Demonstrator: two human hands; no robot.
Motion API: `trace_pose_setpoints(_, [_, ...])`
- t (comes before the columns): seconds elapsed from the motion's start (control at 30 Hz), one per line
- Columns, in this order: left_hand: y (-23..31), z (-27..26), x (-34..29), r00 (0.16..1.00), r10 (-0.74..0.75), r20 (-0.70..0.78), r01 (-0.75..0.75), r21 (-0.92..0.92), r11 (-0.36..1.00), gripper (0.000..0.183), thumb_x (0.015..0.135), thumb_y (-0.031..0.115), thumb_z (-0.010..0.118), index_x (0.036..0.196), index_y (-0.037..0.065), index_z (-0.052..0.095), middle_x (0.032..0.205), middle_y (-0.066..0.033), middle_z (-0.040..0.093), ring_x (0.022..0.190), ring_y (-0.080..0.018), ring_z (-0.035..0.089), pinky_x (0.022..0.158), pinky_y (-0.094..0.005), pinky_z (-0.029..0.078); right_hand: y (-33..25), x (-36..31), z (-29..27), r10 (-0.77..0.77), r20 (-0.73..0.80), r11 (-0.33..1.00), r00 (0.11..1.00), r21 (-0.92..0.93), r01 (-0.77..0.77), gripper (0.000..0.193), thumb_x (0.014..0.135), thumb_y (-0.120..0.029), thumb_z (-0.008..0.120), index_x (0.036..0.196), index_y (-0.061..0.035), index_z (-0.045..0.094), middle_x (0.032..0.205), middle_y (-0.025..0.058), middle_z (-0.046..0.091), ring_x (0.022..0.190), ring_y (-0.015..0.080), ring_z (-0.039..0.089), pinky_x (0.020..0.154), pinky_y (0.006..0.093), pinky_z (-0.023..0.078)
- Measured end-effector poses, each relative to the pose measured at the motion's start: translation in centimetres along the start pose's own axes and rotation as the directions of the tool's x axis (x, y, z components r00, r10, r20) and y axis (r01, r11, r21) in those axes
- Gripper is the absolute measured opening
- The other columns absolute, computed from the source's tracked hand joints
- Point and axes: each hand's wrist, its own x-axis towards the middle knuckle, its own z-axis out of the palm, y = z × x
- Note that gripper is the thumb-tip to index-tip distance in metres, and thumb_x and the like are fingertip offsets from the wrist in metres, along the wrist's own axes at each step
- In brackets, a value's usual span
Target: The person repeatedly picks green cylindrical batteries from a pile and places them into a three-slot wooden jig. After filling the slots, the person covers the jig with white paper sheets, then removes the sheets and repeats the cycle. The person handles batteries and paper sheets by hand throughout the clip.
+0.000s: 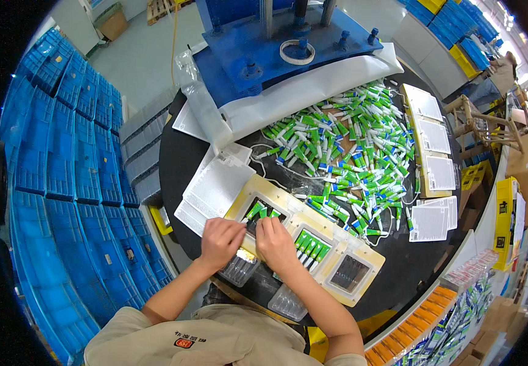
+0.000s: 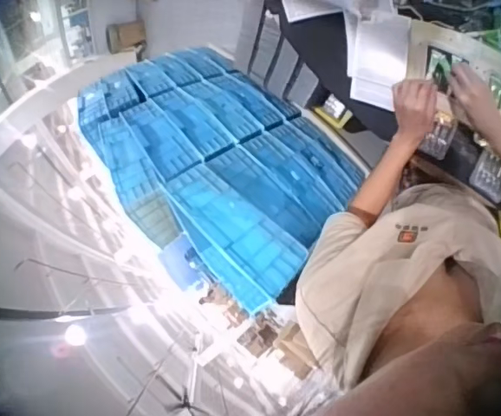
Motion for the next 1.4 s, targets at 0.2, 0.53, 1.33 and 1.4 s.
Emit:
trace_pose_setpoints(0.2, [-0.7, 1.5, 2.6, 0.997, 0.071, -0.007, -0.071, 0.019, 0.997, 0.013, 0.082, 0.01, 0.077, 0.095, 0.007, 0.074, 0.09, -0.003, 0.067, 0.089, -0.0225, 0.063, 0.084, -0.0393, 0.044, 4.6, 1.5, -0.9, 0.058, -0.156, 0.997, 0.986, -0.044, -0.066, 0.027, 0.075, -0.001, 0.065, 0.102, -0.0023, 0.069, 0.101, 0.0114, 0.068, 0.094, 0.0299, 0.064, 0.079, 0.0392, 0.054])
trace_pose_setpoints(0.53, [-4.0, 2.2, 9.8, 0.998, -0.03, -0.06, 0.03, -0.003, 1.0, 0.02, 0.084, 0.011, 0.075, 0.102, 0.007, 0.07, 0.101, -0.0078, 0.066, 0.097, -0.0289, 0.063, 0.085, -0.0426, 0.047, 12.5, 6.6, -0.8, 0.343, -0.255, 0.917, 0.904, -0.117, -0.381, 0.021, 0.084, -0.014, 0.075, 0.103, -0.0046, 0.07, 0.091, 0.0119, 0.066, 0.09, 0.0325, 0.062, 0.075, 0.0429, 0.052])
trace_pose_setpoints(1.33, [0.9, -1.9, 4.7, 0.94, -0.306, 0.154, 0.338, -0.281, 0.898, 0.025, 0.097, 0.01, 0.063, 0.12, -0.001, 0.065, 0.104, -0.0206, 0.066, 0.091, -0.0423, 0.065, 0.078, -0.0468, 0.054, 0.1, -2.3, -0.8, 0.29, -0.159, 0.95, 0.944, 0.166, -0.264, 0.02, 0.084, -0.007, 0.075, 0.103, -0.0026, 0.073, 0.092, 0.0123, 0.063, 0.085, 0.03, 0.061, 0.071, 0.0402, 0.051])
trace_pose_setpoints(1.4, [1.9, -1.3, 2.9, 0.945, -0.301, 0.132, 0.326, -0.261, 0.909, 0.026, 0.096, 0.01, 0.065, 0.119, -0.001, 0.068, 0.099, -0.0176, 0.068, 0.089, -0.0389, 0.066, 0.077, -0.0452, 0.053, 0.1, -2.2, -1.1, 0.351, -0.225, 0.926, 0.909, 0.225, -0.302, 0.02, 0.084, -0.007, 0.075, 0.104, -0.0024, 0.073, 0.093, 0.0116, 0.063, 0.085, 0.0297, 0.061, 0.073, 0.0407, 0.051])
